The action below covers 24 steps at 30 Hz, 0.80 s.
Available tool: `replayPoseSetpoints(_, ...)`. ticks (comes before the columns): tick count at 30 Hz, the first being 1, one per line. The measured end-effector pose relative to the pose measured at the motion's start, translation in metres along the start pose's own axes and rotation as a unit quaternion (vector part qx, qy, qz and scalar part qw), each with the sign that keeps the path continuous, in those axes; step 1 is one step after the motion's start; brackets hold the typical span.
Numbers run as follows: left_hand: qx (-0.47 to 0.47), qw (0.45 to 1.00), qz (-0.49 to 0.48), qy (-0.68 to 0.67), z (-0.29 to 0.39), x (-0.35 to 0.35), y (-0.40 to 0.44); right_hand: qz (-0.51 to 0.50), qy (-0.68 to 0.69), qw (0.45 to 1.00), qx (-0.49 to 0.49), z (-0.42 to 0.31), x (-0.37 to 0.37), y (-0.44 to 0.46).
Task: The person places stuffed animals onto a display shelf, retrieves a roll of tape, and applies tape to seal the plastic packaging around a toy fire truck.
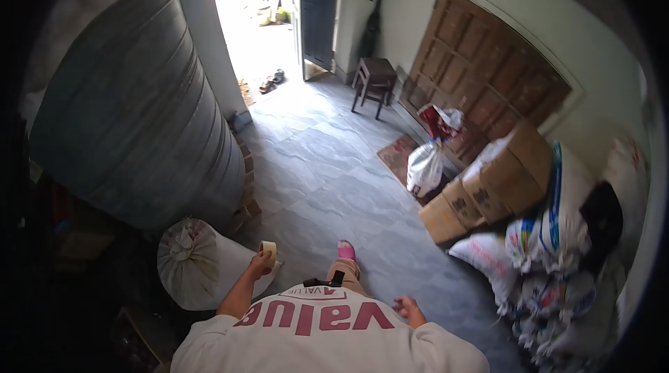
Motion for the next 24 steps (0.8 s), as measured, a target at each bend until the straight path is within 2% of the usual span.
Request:
replayPoseSetpoints(1,0.003,1.000,0.008,-0.013,0.011,0.004,0.006,-0.030,0.021,0.995,0.090,0.021,-0.031,0.079)
replayPoseSetpoints(4,-0.007,0.997,0.051,-0.055,0.012,0.003,0.040,0.035,-0.033,0.996,0.075,-0.076,0.011,0.049)
replayPoseSetpoints(7,0.012,0.984,0.177,-0.018,-0.040,-0.027,0.103,0.027,-0.037,0.999,0.012,-0.231,0.070,0.073)
replayPoseSetpoints(9,0.150,0.929,0.336,-0.028,-0.037,-0.021,0.079,0.006,-0.023,0.998,-0.062,-0.356,0.129,0.093)
replayPoseSetpoints(10,0.146,0.925,0.350,-0.038,-0.025,-0.015,0.066,-0.010,-0.006,0.995,-0.099,-0.415,0.164,0.100)
replayPoseSetpoints(11,0.038,0.909,0.386,-0.153,-0.017,-0.013,0.055,-0.039,0.015,0.988,-0.146,-0.487,0.208,0.103)
replayPoseSetpoints(12,-0.068,0.869,0.410,-0.268,-0.007,-0.008,0.043,-0.078,0.048,0.978,-0.186,-0.558,0.258,0.099)
replayPoseSetpoints(13,-0.068,0.859,0.420,-0.284,0.002,-0.007,0.038,-0.145,0.084,0.960,-0.224,-0.631,0.317,0.081)
replayPoseSetpoints(14,-0.052,0.867,0.392,-0.303,0.007,-0.005,0.036,-0.449,0.146,0.870,-0.139,-0.733,0.399,0.078)
replayPoseSetpoints(15,-0.037,0.874,0.363,-0.320,0.011,0.003,0.032,-0.423,0.124,0.871,-0.217,-0.788,0.446,0.031)
replayPoseSetpoints(17,-0.048,0.872,0.373,-0.312,0.024,0.023,0.018,-0.339,0.074,0.864,-0.366,-0.894,0.542,-0.087)
replayPoseSetpoints(18,-0.043,0.866,0.393,-0.305,0.019,0.027,0.022,-0.292,0.024,0.871,-0.394,-0.930,0.570,-0.104)
replayPoseSetpoints(19,-0.038,0.860,0.413,-0.297,0.015,0.031,0.024,-0.266,-0.014,0.837,-0.477,-0.948,0.594,-0.131)
replayPoseSetpoints(21,-0.016,0.844,0.428,-0.324,0.003,0.047,0.025,-0.251,-0.067,0.750,-0.608,-0.930,0.628,-0.185)
replayPoseSetpoints(23,-0.033,0.837,0.401,-0.371,-0.017,0.069,0.029,-0.277,-0.189,0.715,-0.614,-0.889,0.651,-0.181)
replayPoseSetpoints(24,-0.067,0.835,0.397,-0.375,-0.019,0.080,0.023,-0.256,-0.228,0.610,-0.715,-0.850,0.653,-0.173)
Point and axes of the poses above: each hand's wrist, its own y-axis towards the middle knuckle, its own x-axis out of the palm, z = x × y, the point moved 4 cm from there along y, towards the middle knuckle, and after that the axes turned 3 degrees about -y, right-handed, at the moved point
